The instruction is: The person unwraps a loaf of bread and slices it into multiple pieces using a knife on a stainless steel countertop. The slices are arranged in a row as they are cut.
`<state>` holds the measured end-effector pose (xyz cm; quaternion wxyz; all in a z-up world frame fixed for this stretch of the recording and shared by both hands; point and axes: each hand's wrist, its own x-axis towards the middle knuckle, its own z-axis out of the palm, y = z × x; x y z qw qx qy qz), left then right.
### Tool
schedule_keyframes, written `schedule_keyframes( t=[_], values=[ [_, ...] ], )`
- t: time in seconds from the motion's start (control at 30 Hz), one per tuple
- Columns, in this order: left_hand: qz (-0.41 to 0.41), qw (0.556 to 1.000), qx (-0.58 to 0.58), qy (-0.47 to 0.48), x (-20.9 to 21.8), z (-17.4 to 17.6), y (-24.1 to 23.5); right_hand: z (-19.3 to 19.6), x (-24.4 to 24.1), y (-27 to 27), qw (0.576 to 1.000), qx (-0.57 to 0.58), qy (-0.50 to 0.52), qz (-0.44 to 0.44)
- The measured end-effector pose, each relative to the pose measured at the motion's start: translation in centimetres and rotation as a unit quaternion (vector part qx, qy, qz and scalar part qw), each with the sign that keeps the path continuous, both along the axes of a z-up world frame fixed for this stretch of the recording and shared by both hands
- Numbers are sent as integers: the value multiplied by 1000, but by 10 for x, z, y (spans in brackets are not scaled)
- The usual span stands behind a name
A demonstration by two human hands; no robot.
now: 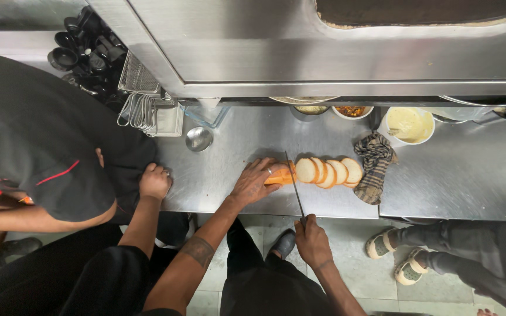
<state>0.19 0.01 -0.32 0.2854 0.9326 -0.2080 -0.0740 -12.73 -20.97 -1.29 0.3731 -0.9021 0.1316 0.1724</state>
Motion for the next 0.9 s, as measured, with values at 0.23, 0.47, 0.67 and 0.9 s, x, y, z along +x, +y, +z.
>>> schedule_keyframes(
  t=[0.23,0.47,0.67,0.9],
  values=[
    [-4,1000,-22,-4,0,1,1,5,-2,0,1000,8,5,1],
    [-10,999,-41,-4,0,3,1,1,-1,-2,1000,-1,6,13],
    [-10,999,-43,-17,0,0,1,-13,10,3,999,-8,15,31],
    [-18,998,-61,-18,-2,-3,1,-46,52,9,998,-29,6,50]
  ],
)
